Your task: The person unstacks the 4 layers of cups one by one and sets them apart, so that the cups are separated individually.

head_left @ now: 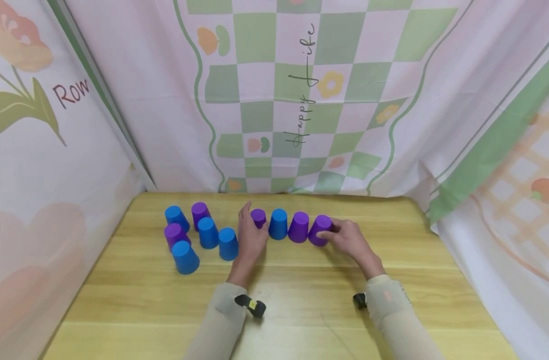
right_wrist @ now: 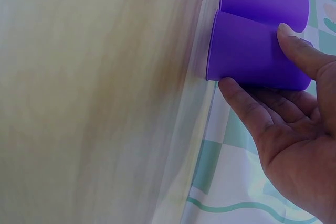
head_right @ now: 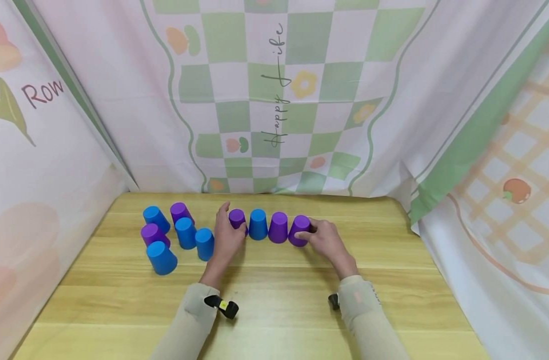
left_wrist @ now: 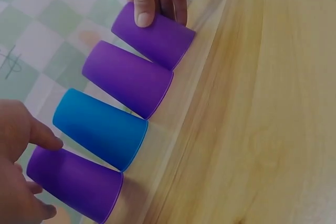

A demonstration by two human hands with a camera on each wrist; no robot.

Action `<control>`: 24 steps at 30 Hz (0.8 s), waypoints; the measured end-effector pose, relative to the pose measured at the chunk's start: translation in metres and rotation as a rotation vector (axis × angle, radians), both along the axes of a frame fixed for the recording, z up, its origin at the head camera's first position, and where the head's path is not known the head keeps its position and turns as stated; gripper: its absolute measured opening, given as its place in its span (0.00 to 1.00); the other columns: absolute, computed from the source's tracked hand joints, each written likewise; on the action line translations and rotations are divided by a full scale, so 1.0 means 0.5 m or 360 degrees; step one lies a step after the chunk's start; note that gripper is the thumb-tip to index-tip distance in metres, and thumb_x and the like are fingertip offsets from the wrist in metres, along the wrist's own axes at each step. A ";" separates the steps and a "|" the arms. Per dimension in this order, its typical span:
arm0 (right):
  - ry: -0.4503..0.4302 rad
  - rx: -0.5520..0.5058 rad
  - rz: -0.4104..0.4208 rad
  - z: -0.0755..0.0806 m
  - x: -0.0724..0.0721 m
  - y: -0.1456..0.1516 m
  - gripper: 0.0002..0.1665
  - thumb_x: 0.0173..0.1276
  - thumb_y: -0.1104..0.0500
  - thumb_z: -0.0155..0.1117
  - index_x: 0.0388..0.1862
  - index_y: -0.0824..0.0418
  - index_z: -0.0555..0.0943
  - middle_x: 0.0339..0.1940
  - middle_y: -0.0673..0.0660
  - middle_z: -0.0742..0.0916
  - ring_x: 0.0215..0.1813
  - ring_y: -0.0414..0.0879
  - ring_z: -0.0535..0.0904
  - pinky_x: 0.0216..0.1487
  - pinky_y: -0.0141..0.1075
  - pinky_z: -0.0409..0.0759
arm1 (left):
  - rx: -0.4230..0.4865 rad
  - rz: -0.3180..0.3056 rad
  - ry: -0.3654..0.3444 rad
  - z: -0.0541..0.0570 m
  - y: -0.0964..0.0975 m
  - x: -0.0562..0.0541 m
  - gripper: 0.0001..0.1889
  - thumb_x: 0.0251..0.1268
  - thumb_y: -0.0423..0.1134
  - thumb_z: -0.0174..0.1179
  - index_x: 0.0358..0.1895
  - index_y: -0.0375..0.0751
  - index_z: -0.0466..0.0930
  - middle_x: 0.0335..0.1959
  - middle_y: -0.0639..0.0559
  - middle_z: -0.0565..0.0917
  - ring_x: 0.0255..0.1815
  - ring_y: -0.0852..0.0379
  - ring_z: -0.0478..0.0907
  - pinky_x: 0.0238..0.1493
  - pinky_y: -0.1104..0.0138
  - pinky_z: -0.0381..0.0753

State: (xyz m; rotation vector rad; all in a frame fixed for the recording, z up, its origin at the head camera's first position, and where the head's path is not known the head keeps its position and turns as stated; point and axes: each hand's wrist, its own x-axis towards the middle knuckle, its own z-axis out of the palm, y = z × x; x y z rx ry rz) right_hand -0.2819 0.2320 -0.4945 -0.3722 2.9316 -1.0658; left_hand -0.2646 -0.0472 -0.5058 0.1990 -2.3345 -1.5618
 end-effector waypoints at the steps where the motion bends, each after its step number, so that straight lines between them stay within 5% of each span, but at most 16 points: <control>1: -0.0002 0.0000 -0.0003 0.000 0.000 0.000 0.23 0.69 0.47 0.75 0.55 0.61 0.89 0.42 0.58 0.93 0.37 0.47 0.85 0.42 0.43 0.85 | -0.0007 0.0000 -0.0002 -0.001 0.000 -0.002 0.40 0.68 0.27 0.66 0.81 0.39 0.59 0.79 0.37 0.67 0.78 0.36 0.68 0.79 0.44 0.68; 10: -0.0001 -0.0007 -0.0012 0.001 0.003 -0.002 0.23 0.69 0.47 0.75 0.54 0.61 0.89 0.41 0.58 0.93 0.37 0.47 0.85 0.42 0.43 0.85 | 0.0012 -0.0023 -0.0035 -0.014 -0.002 -0.017 0.38 0.68 0.25 0.65 0.79 0.36 0.61 0.75 0.35 0.71 0.76 0.36 0.70 0.79 0.44 0.68; 24: -0.0019 -0.0008 -0.0035 0.000 0.000 -0.004 0.24 0.69 0.47 0.76 0.54 0.62 0.89 0.41 0.59 0.93 0.37 0.48 0.85 0.41 0.42 0.84 | 0.0054 -0.0020 -0.0045 -0.019 -0.001 -0.010 0.33 0.68 0.24 0.64 0.75 0.34 0.65 0.72 0.34 0.74 0.75 0.37 0.72 0.77 0.44 0.71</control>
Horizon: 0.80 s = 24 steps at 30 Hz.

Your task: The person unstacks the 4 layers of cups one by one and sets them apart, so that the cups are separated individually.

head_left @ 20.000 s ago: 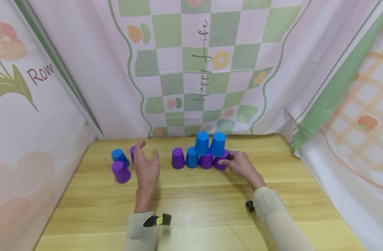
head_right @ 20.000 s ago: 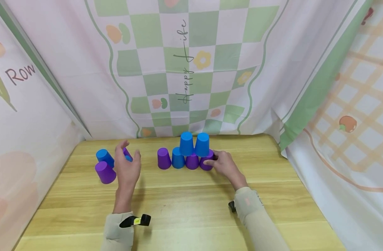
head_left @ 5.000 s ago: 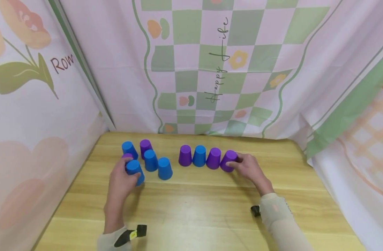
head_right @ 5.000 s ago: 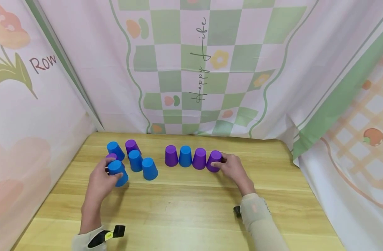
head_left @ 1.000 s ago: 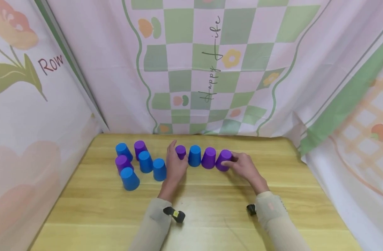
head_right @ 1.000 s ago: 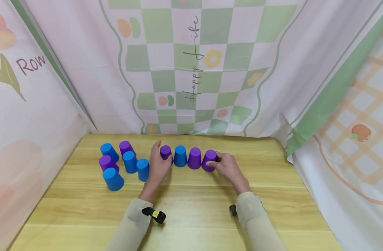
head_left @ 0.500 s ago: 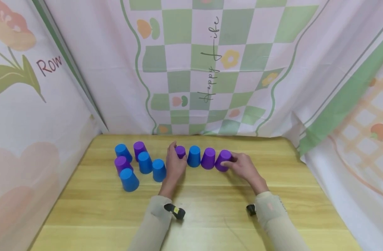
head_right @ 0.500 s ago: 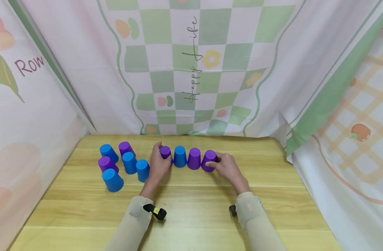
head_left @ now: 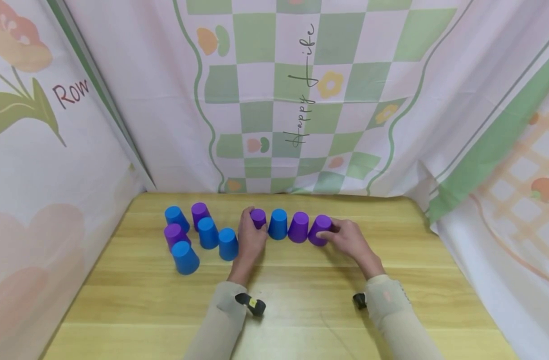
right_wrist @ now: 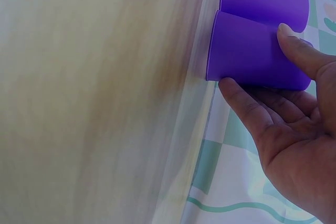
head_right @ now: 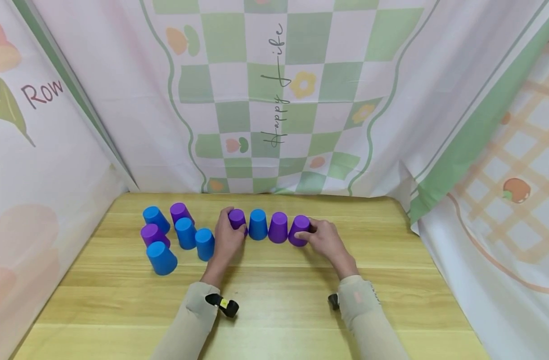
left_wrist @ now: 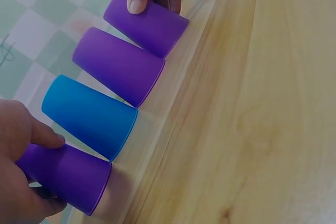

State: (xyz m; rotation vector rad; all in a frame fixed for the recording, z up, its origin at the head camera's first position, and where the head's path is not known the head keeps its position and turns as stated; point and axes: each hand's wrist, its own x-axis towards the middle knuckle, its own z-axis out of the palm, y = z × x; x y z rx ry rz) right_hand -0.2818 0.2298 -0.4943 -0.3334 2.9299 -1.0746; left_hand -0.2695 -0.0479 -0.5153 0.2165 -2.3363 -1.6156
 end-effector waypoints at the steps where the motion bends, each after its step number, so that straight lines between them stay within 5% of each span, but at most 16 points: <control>1: 0.0003 0.0002 0.0004 -0.001 0.000 0.000 0.24 0.69 0.47 0.76 0.54 0.62 0.89 0.41 0.59 0.93 0.37 0.48 0.85 0.41 0.42 0.84 | 0.0000 -0.0002 -0.0001 0.000 0.000 0.000 0.33 0.68 0.24 0.64 0.75 0.34 0.66 0.72 0.35 0.75 0.74 0.37 0.73 0.77 0.44 0.71; 15: 0.0003 0.0012 0.0001 0.000 0.003 0.002 0.27 0.69 0.46 0.75 0.59 0.62 0.87 0.44 0.61 0.93 0.40 0.49 0.86 0.44 0.44 0.85 | -0.0015 -0.0005 0.0028 0.013 -0.001 0.009 0.31 0.68 0.24 0.65 0.73 0.35 0.67 0.70 0.35 0.76 0.73 0.38 0.74 0.76 0.45 0.72; 24: 0.0006 0.0016 0.0004 0.001 0.002 0.002 0.25 0.69 0.47 0.76 0.56 0.62 0.88 0.42 0.60 0.93 0.38 0.49 0.85 0.42 0.43 0.85 | -0.0029 -0.0020 0.0074 0.050 0.001 0.025 0.31 0.70 0.26 0.65 0.75 0.37 0.66 0.71 0.37 0.76 0.73 0.39 0.74 0.76 0.46 0.73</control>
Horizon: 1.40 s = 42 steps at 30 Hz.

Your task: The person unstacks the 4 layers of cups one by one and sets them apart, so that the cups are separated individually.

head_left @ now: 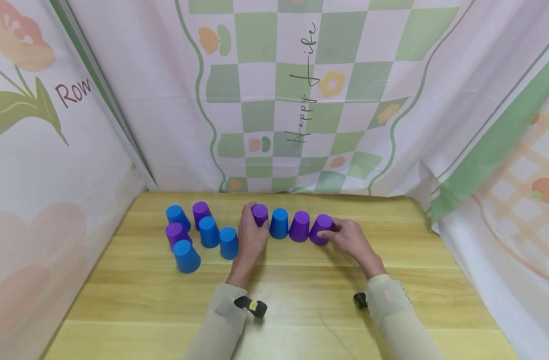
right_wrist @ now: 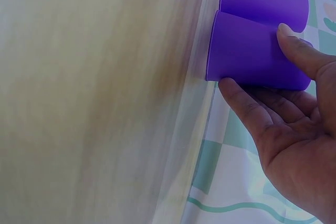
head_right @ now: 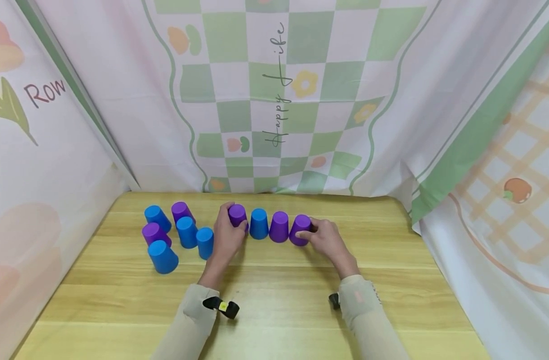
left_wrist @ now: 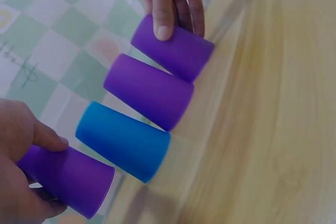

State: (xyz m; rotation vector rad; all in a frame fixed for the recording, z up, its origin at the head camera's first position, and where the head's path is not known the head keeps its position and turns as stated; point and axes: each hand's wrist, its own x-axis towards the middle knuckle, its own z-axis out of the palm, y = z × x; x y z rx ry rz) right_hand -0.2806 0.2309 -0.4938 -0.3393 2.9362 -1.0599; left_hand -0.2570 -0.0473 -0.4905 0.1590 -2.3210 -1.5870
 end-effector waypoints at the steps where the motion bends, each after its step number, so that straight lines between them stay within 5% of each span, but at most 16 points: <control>1: -0.0001 -0.0002 -0.0002 0.000 0.000 0.000 0.24 0.69 0.47 0.76 0.56 0.61 0.89 0.42 0.59 0.93 0.37 0.48 0.85 0.42 0.43 0.85 | 0.0001 -0.0002 0.0003 0.005 0.001 0.003 0.32 0.70 0.26 0.65 0.75 0.37 0.66 0.71 0.37 0.76 0.73 0.39 0.74 0.76 0.46 0.73; 14: 0.0015 0.0026 0.0013 -0.004 -0.004 0.002 0.26 0.69 0.47 0.75 0.58 0.62 0.88 0.44 0.60 0.93 0.39 0.48 0.86 0.43 0.44 0.86 | 0.0001 -0.0018 0.0069 0.046 0.006 0.037 0.32 0.69 0.26 0.66 0.74 0.38 0.67 0.71 0.37 0.77 0.73 0.40 0.75 0.76 0.47 0.74; 26: -0.0006 0.0023 0.0008 -0.002 -0.001 -0.001 0.25 0.69 0.47 0.75 0.57 0.62 0.88 0.44 0.60 0.93 0.41 0.50 0.87 0.47 0.48 0.87 | 0.0015 -0.0030 0.0075 0.055 0.003 0.057 0.31 0.69 0.27 0.67 0.74 0.39 0.68 0.71 0.39 0.77 0.74 0.40 0.75 0.76 0.46 0.74; 42: -0.0038 0.0037 -0.0002 0.004 0.001 -0.002 0.27 0.69 0.45 0.74 0.59 0.62 0.87 0.45 0.61 0.93 0.41 0.50 0.86 0.46 0.46 0.86 | -0.0003 -0.0066 0.0061 0.066 -0.014 0.113 0.32 0.68 0.29 0.69 0.74 0.41 0.70 0.71 0.41 0.78 0.73 0.41 0.75 0.75 0.44 0.75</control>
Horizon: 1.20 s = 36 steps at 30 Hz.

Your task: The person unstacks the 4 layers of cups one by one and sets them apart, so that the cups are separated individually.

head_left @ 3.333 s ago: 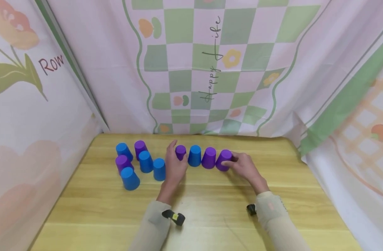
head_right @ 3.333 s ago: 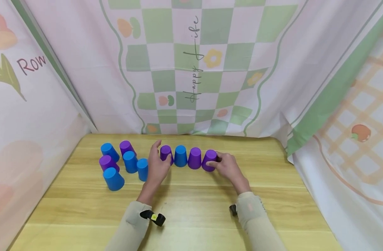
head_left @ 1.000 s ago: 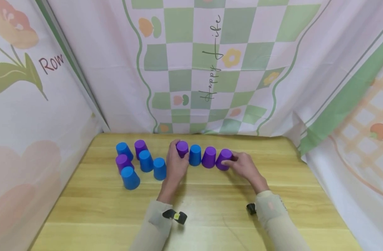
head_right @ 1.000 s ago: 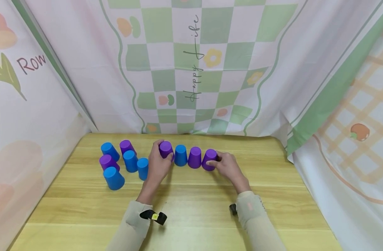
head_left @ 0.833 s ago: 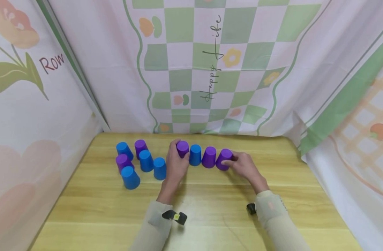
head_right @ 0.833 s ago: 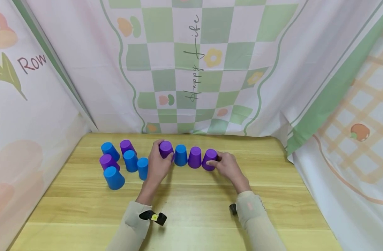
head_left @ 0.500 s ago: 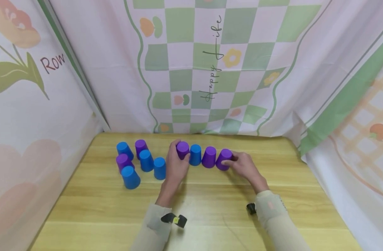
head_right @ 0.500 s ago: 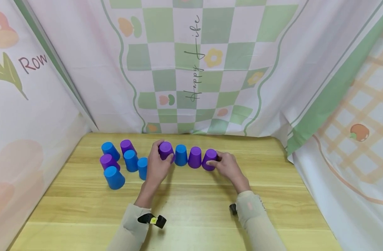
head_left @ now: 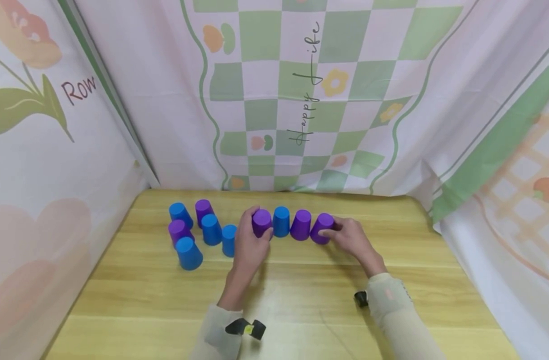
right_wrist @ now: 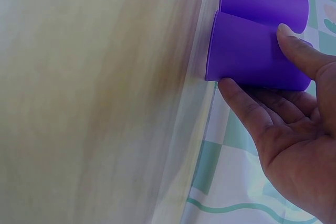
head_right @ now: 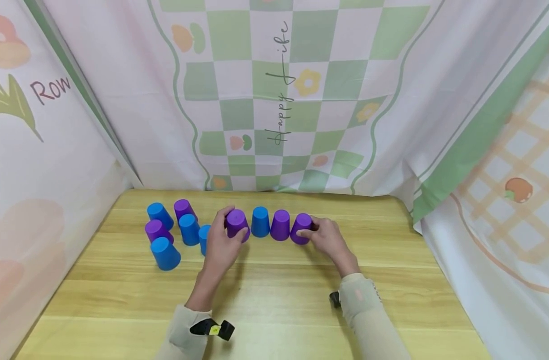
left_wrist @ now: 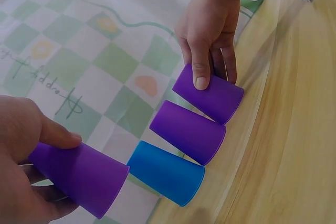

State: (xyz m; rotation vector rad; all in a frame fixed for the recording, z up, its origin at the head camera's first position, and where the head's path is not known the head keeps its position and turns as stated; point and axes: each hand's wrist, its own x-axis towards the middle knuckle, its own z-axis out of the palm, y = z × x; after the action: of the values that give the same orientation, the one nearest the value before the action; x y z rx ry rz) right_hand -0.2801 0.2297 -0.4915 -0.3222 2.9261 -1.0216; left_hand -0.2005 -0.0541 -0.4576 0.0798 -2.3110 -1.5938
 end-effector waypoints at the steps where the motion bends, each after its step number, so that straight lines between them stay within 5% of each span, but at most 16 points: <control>1: 0.0003 0.0004 0.0001 0.000 0.000 0.000 0.28 0.69 0.45 0.74 0.59 0.62 0.87 0.45 0.61 0.93 0.41 0.50 0.86 0.46 0.46 0.86 | -0.0001 -0.0005 -0.0002 0.000 -0.001 0.004 0.32 0.68 0.29 0.70 0.74 0.40 0.70 0.71 0.41 0.78 0.73 0.40 0.75 0.74 0.44 0.75; 26: 0.0015 -0.0003 0.0025 -0.002 -0.007 0.001 0.27 0.70 0.46 0.74 0.59 0.62 0.87 0.44 0.61 0.93 0.39 0.49 0.86 0.42 0.44 0.85 | 0.0012 -0.0074 -0.0173 -0.007 -0.045 0.057 0.30 0.64 0.27 0.71 0.69 0.44 0.73 0.68 0.42 0.80 0.71 0.40 0.77 0.72 0.43 0.77; 36: 0.0034 0.0000 0.0023 -0.005 -0.008 0.001 0.28 0.69 0.45 0.75 0.60 0.62 0.87 0.44 0.61 0.93 0.39 0.49 0.86 0.43 0.44 0.85 | -0.0030 -0.0156 -0.0287 -0.030 -0.085 0.085 0.29 0.64 0.28 0.72 0.67 0.44 0.74 0.66 0.43 0.81 0.71 0.39 0.77 0.69 0.42 0.79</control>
State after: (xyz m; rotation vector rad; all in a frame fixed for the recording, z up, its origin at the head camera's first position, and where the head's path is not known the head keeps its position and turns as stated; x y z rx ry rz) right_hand -0.2839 0.2301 -0.4940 -0.3556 2.9379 -1.0229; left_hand -0.1578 -0.0966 -0.4727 0.1121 -2.5013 -1.6741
